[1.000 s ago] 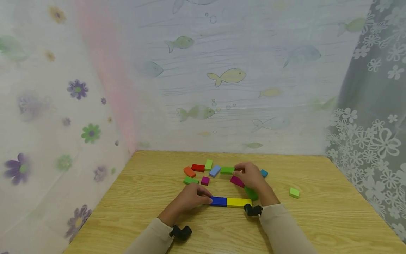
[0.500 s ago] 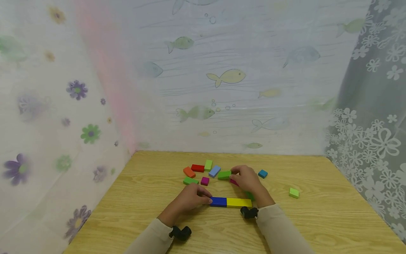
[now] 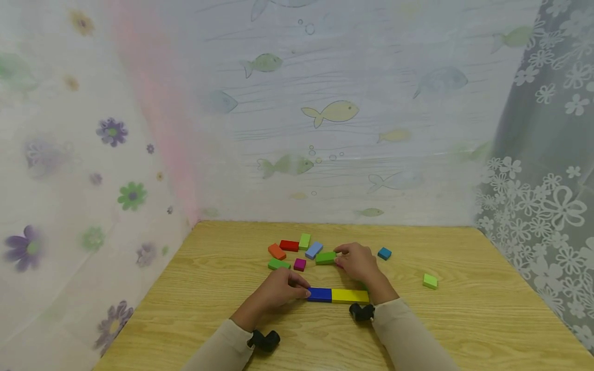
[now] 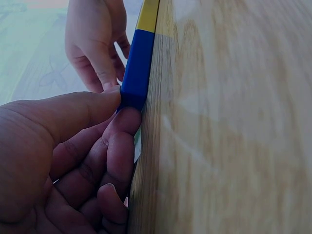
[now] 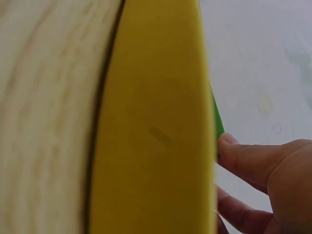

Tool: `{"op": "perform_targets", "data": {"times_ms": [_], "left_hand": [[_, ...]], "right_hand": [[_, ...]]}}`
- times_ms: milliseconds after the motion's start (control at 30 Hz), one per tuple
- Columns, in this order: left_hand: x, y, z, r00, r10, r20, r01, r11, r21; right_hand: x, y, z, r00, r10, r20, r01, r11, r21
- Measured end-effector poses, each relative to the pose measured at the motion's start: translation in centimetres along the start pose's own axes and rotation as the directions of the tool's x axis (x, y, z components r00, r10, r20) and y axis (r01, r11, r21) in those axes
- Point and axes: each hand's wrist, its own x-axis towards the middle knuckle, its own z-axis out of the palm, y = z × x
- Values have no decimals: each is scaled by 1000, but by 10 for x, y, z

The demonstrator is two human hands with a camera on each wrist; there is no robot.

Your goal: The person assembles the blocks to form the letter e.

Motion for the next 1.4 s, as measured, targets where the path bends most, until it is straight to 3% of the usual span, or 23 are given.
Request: {"op": "perform_targets", "data": {"times_ms": [300, 1400], "left_hand": [[0, 1, 0, 1000, -15, 0, 15, 1000, 2], [-1, 2, 0, 1000, -12, 0, 12, 1000, 6]], "right_hand": [[2, 2, 6, 1000, -18, -5, 18, 999, -41], [0, 5, 6, 997, -76, 17, 77, 997, -17]]}}
